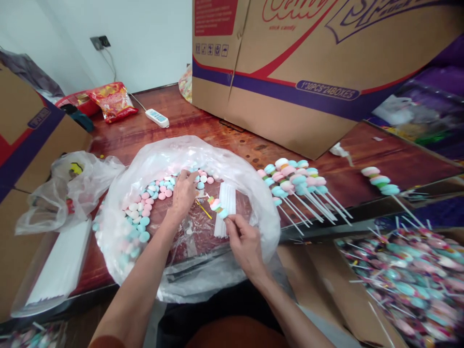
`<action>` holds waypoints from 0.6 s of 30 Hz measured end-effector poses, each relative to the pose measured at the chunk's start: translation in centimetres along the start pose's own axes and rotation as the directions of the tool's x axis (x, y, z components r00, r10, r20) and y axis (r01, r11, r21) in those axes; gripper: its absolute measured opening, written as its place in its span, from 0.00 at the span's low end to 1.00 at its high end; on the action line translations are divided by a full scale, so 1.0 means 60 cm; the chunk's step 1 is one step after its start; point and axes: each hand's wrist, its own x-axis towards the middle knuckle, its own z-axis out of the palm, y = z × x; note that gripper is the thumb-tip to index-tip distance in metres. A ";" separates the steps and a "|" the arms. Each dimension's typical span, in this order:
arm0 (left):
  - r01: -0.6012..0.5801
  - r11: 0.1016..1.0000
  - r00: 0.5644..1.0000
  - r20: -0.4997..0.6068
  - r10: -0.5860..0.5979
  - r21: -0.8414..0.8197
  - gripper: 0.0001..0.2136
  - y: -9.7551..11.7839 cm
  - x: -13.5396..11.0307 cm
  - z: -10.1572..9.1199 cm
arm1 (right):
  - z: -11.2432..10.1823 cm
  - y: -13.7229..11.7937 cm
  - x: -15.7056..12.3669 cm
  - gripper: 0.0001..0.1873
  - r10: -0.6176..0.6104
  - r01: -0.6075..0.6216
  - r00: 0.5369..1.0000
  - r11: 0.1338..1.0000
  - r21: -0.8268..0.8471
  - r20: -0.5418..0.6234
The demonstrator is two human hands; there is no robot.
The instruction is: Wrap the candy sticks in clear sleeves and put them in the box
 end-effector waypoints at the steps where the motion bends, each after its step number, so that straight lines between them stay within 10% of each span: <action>1: 0.005 1.000 1.000 0.012 -0.006 0.018 0.18 -0.004 0.004 0.000 | 0.001 0.001 -0.001 0.12 -0.005 0.005 1.000 1.000 -0.002 0.001; 18: 0.070 0.958 0.995 -0.044 -0.086 -0.278 0.12 -0.009 0.003 -0.014 | 0.001 0.002 0.000 0.12 -0.050 0.051 0.999 0.999 -0.017 0.012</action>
